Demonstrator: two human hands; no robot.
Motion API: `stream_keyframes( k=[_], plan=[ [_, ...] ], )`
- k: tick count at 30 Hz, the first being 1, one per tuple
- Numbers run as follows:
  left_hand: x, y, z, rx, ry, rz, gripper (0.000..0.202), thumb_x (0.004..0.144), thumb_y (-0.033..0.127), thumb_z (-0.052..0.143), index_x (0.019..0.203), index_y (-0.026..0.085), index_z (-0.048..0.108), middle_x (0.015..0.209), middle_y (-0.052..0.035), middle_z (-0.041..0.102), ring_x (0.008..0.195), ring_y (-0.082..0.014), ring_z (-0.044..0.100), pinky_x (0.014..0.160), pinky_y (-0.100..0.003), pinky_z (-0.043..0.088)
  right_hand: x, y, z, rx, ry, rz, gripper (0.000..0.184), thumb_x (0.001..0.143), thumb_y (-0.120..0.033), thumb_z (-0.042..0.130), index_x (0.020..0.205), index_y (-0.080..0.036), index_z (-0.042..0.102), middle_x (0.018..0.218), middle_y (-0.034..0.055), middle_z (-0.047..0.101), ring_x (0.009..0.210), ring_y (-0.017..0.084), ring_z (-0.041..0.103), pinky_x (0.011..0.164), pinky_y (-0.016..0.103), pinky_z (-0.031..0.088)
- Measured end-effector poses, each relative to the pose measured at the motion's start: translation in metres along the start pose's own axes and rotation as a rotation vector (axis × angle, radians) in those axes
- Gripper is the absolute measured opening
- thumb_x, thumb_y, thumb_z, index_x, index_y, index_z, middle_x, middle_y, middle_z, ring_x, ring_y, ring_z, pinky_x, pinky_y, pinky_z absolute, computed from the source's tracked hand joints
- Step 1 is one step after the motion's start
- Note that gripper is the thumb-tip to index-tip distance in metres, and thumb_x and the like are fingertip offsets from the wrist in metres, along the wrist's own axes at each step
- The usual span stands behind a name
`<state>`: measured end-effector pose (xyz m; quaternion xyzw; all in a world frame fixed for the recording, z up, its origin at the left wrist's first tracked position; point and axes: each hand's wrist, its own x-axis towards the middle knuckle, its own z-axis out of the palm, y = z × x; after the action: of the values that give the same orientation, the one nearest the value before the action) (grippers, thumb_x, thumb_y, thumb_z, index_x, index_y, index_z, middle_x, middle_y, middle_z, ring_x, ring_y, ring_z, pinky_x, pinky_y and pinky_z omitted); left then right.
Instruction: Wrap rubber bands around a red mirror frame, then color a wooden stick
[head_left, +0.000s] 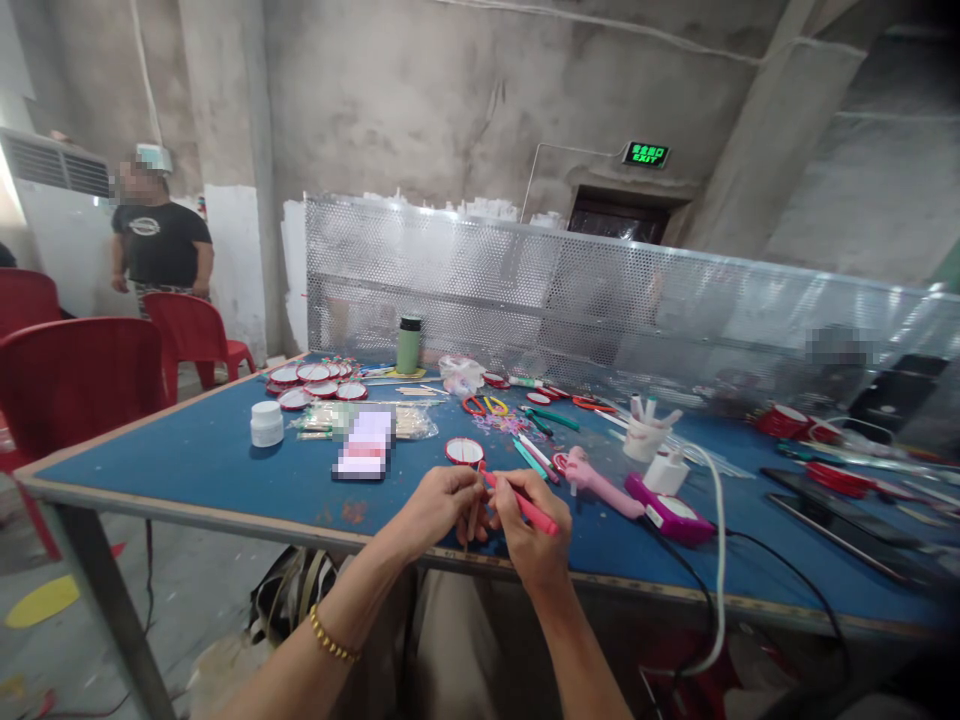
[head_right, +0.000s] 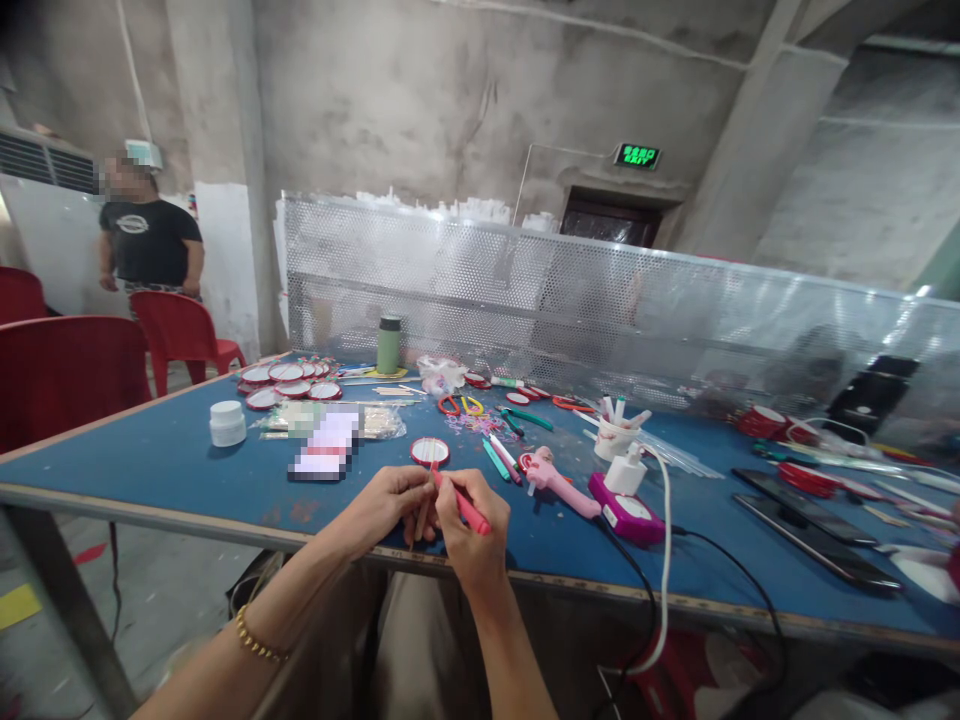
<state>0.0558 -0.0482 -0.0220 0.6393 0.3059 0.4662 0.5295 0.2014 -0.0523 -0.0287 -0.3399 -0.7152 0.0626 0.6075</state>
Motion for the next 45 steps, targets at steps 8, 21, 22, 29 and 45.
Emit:
stream_keyframes(
  k=[8,21,22,29,45],
  plan=[
    [-0.0005,-0.0001,-0.0002,0.013,-0.009,0.003,0.034,0.084,0.049,0.055,0.071,0.017,0.054,0.057,-0.0004,0.062,0.043,-0.0118,0.054,0.041,-0.022,0.042,0.0014,-0.0003,0.0011,-0.002,0.009,-0.008,0.014,0.092,-0.025,0.055,0.084,-0.018,0.065,0.069,0.0015,0.067,0.056,0.014,0.065,0.051,0.022,0.051],
    [-0.0003,-0.0001,-0.0002,0.007,-0.006,0.011,0.033,0.084,0.047,0.055,0.07,0.017,0.053,0.058,-0.0009,0.062,0.045,-0.0117,0.056,0.04,-0.02,0.041,0.0018,-0.0015,0.0016,0.012,0.018,-0.014,0.014,0.092,-0.025,0.055,0.084,-0.019,0.064,0.07,0.0017,0.067,0.053,0.014,0.063,0.051,0.023,0.051],
    [-0.0003,-0.0002,-0.0003,0.012,-0.006,0.011,0.033,0.084,0.046,0.055,0.07,0.017,0.053,0.057,-0.0008,0.061,0.044,-0.0114,0.055,0.04,-0.02,0.041,0.0018,-0.0015,0.0015,0.012,0.015,-0.015,0.014,0.092,-0.025,0.055,0.084,-0.019,0.064,0.07,0.0017,0.067,0.054,0.014,0.064,0.052,0.023,0.051],
    [-0.0003,0.0003,0.0,0.013,-0.001,0.003,0.032,0.084,0.046,0.055,0.07,0.017,0.053,0.057,-0.0007,0.061,0.043,-0.0114,0.055,0.04,-0.02,0.042,0.0015,-0.0001,0.0007,-0.007,0.026,-0.012,0.014,0.092,-0.025,0.054,0.083,-0.019,0.064,0.07,0.0019,0.068,0.057,0.014,0.065,0.052,0.023,0.052],
    [0.001,-0.0031,-0.0009,-0.004,-0.008,-0.008,0.034,0.082,0.048,0.056,0.071,0.017,0.052,0.06,-0.0017,0.063,0.046,-0.012,0.059,0.04,-0.019,0.043,0.0014,0.002,0.0021,0.0,0.043,0.019,0.015,0.092,-0.028,0.054,0.084,-0.019,0.063,0.069,0.0021,0.067,0.057,0.015,0.065,0.05,0.022,0.052]
  ],
)
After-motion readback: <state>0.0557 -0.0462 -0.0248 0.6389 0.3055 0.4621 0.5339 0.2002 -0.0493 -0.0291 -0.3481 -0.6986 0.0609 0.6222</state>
